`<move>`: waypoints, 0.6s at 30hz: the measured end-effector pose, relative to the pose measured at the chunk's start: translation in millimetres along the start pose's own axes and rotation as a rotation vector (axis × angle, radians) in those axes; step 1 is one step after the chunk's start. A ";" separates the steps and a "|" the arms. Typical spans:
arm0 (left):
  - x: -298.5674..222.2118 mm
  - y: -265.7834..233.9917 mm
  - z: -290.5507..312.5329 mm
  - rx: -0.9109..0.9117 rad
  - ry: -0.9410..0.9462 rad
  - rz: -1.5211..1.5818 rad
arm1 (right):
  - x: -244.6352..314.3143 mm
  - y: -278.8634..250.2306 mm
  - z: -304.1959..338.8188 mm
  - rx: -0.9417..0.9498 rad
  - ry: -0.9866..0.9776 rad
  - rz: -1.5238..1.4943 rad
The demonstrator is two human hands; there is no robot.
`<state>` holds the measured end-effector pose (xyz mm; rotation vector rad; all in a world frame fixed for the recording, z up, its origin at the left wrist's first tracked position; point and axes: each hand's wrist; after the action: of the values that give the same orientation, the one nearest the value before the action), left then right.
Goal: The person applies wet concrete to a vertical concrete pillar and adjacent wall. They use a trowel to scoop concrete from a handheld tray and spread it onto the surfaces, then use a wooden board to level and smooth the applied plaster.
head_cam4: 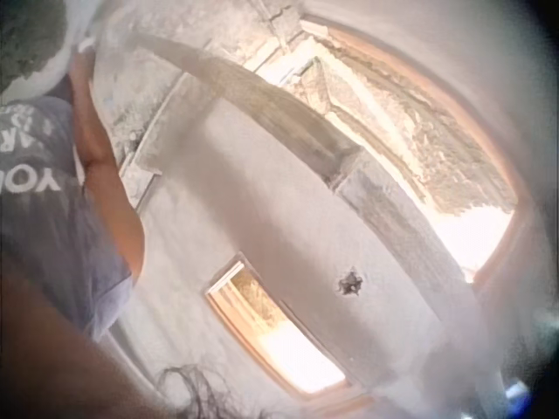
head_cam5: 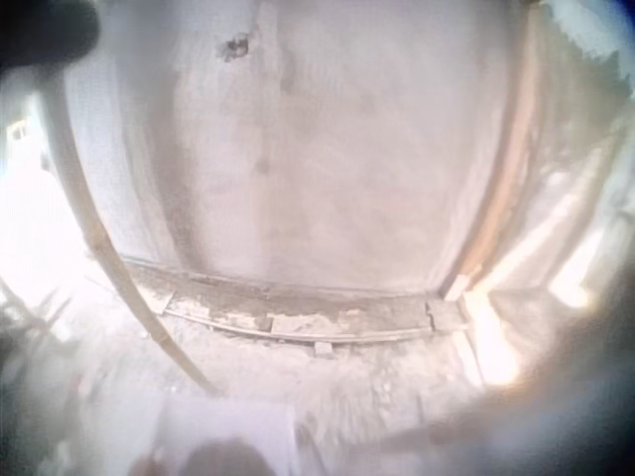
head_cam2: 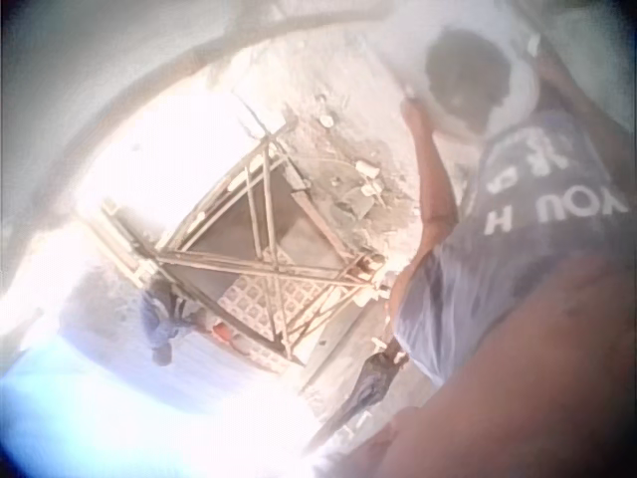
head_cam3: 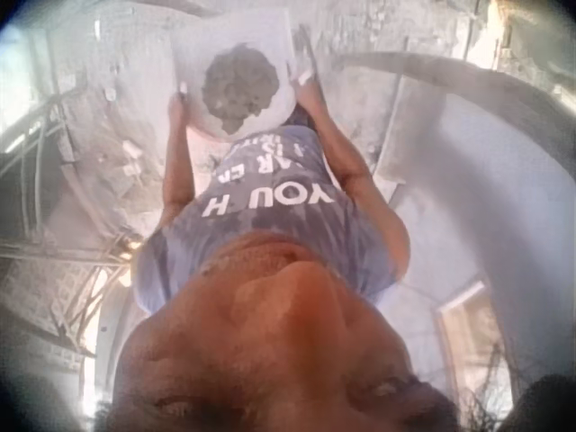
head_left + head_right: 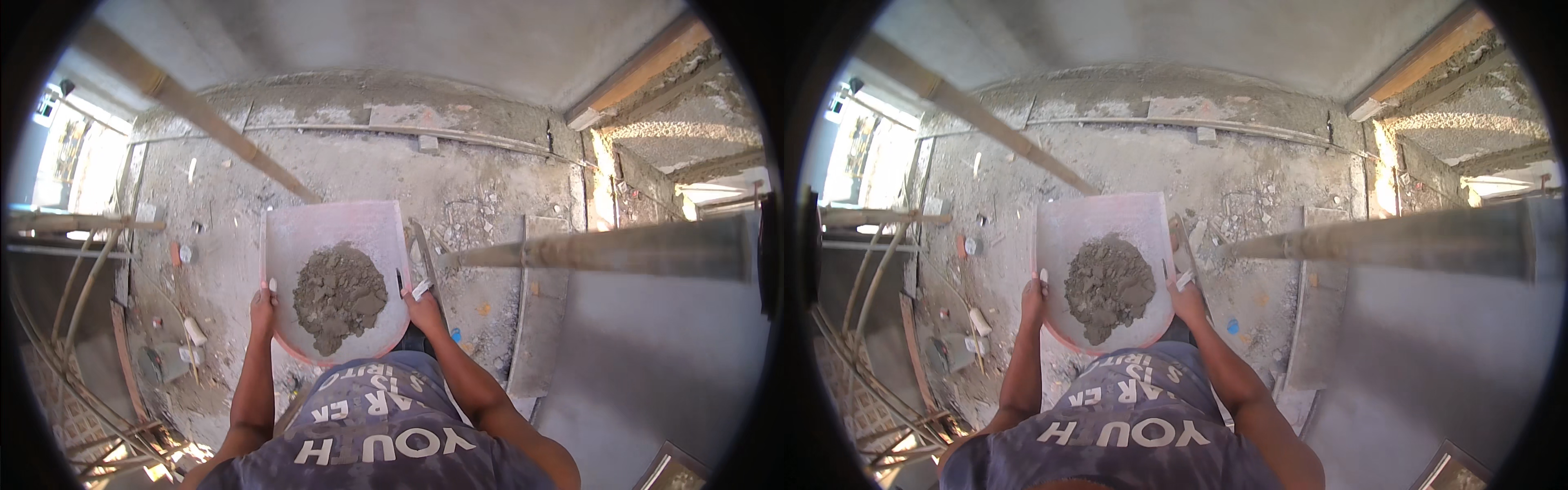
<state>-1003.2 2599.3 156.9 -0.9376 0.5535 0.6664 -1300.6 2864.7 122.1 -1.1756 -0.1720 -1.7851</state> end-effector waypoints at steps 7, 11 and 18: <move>-82.7 92.4 -183.4 0.109 -0.163 0.057 | 42.1 -9.9 -226.9 -0.097 0.146 0.053; -63.6 179.4 -285.7 0.176 -0.241 0.111 | 1.0 9.6 -331.9 -0.100 0.309 0.175; -13.6 348.3 -458.4 0.343 -0.263 -0.144 | -129.0 32.1 -477.6 -0.163 0.468 0.171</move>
<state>-1330.6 2347.3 -244.2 -0.5510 0.3472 0.5336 -1569.9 2659.8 -240.3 -0.8230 0.3438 -1.8918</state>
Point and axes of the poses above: each hand's wrist, its own z-axis away from the middle knuckle, its own y-axis out of the palm, x = y × z, and after that the axes turned 7 degrees about -z, right-handed
